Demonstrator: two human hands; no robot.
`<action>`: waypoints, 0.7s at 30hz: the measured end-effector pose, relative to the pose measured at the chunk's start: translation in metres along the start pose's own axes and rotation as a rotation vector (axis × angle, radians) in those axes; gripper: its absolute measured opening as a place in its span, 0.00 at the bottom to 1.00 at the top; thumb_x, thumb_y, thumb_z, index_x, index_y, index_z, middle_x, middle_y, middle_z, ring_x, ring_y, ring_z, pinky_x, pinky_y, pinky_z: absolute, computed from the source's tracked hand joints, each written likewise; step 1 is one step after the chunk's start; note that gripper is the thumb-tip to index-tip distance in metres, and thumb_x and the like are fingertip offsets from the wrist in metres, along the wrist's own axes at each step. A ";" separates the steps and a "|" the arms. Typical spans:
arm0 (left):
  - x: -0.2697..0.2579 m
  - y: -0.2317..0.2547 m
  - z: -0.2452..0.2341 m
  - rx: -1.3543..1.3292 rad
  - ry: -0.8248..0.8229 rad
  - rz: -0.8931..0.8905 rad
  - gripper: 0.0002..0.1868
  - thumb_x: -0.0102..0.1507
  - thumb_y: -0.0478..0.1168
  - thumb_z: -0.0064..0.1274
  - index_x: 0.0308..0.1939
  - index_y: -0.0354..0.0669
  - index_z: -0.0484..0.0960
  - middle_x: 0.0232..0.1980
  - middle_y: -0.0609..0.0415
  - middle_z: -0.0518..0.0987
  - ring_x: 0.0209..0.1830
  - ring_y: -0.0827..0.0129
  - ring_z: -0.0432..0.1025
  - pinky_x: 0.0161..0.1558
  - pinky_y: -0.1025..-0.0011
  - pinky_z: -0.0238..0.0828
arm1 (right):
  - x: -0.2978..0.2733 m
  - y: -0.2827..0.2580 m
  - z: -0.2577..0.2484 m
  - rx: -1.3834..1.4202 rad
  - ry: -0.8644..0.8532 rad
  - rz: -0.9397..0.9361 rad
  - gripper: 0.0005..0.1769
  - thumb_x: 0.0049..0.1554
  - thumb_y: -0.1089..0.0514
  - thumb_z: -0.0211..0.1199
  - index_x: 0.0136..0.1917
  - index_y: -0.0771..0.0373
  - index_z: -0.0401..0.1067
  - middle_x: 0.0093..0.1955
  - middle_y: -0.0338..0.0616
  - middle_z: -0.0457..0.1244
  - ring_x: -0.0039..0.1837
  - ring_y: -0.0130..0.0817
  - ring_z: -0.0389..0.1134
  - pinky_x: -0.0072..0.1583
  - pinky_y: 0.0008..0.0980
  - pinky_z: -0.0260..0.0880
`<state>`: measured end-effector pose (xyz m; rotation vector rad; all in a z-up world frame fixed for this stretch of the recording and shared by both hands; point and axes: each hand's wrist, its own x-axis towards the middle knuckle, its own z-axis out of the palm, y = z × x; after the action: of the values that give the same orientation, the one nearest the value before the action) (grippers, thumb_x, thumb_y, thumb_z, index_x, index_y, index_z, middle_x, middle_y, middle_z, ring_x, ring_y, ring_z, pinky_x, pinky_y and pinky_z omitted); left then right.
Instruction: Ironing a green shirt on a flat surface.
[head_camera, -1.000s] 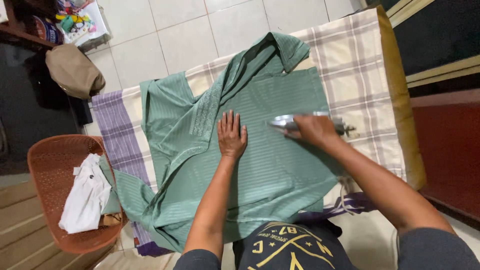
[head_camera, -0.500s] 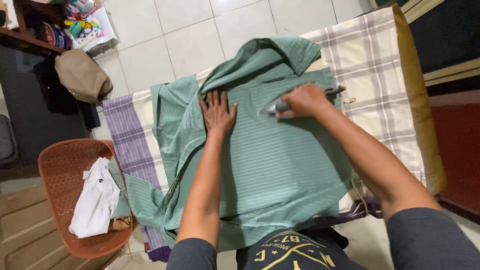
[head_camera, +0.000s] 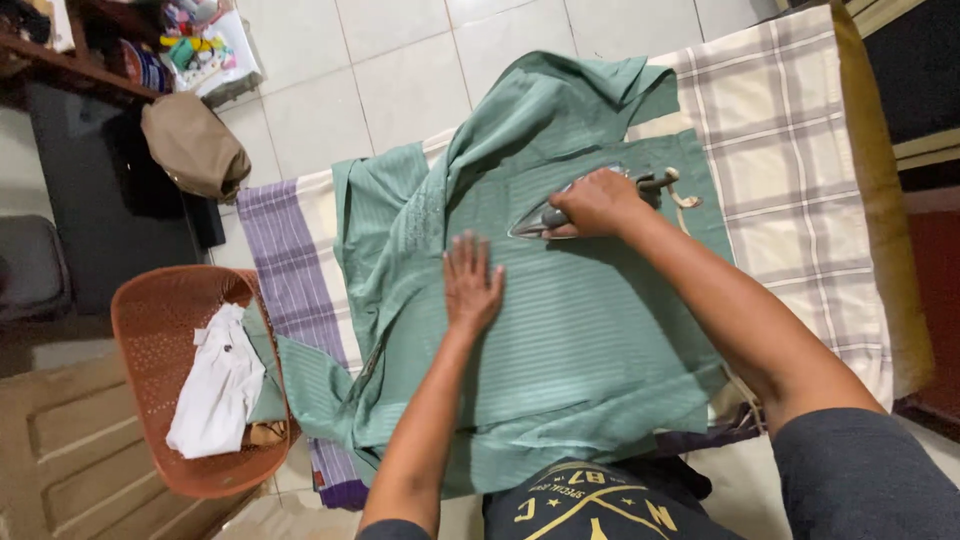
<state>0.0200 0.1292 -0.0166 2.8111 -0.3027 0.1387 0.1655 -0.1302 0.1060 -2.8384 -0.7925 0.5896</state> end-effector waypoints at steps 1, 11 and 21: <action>-0.001 -0.013 -0.008 -0.002 -0.005 -0.008 0.33 0.68 0.55 0.45 0.72 0.41 0.68 0.78 0.39 0.64 0.79 0.43 0.53 0.74 0.42 0.43 | 0.001 -0.006 0.003 0.001 -0.009 -0.005 0.34 0.49 0.21 0.63 0.48 0.50 0.78 0.43 0.52 0.71 0.46 0.56 0.73 0.48 0.55 0.73; 0.025 -0.101 -0.057 0.237 -0.004 -0.240 0.21 0.70 0.50 0.44 0.59 0.39 0.79 0.59 0.42 0.77 0.62 0.46 0.69 0.60 0.47 0.64 | 0.037 -0.049 0.025 0.030 0.078 -0.028 0.32 0.51 0.24 0.63 0.48 0.54 0.77 0.42 0.54 0.71 0.46 0.58 0.74 0.47 0.55 0.73; 0.009 -0.155 -0.006 0.103 0.054 -0.402 0.16 0.65 0.46 0.51 0.31 0.37 0.82 0.33 0.37 0.81 0.33 0.38 0.76 0.36 0.44 0.71 | 0.054 -0.107 0.016 0.022 0.044 -0.093 0.34 0.50 0.24 0.62 0.49 0.54 0.77 0.41 0.53 0.71 0.45 0.56 0.74 0.45 0.54 0.74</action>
<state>0.0628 0.2734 -0.0547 2.8952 0.2901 0.1416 0.1516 -0.0104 0.0981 -2.7662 -0.8990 0.5175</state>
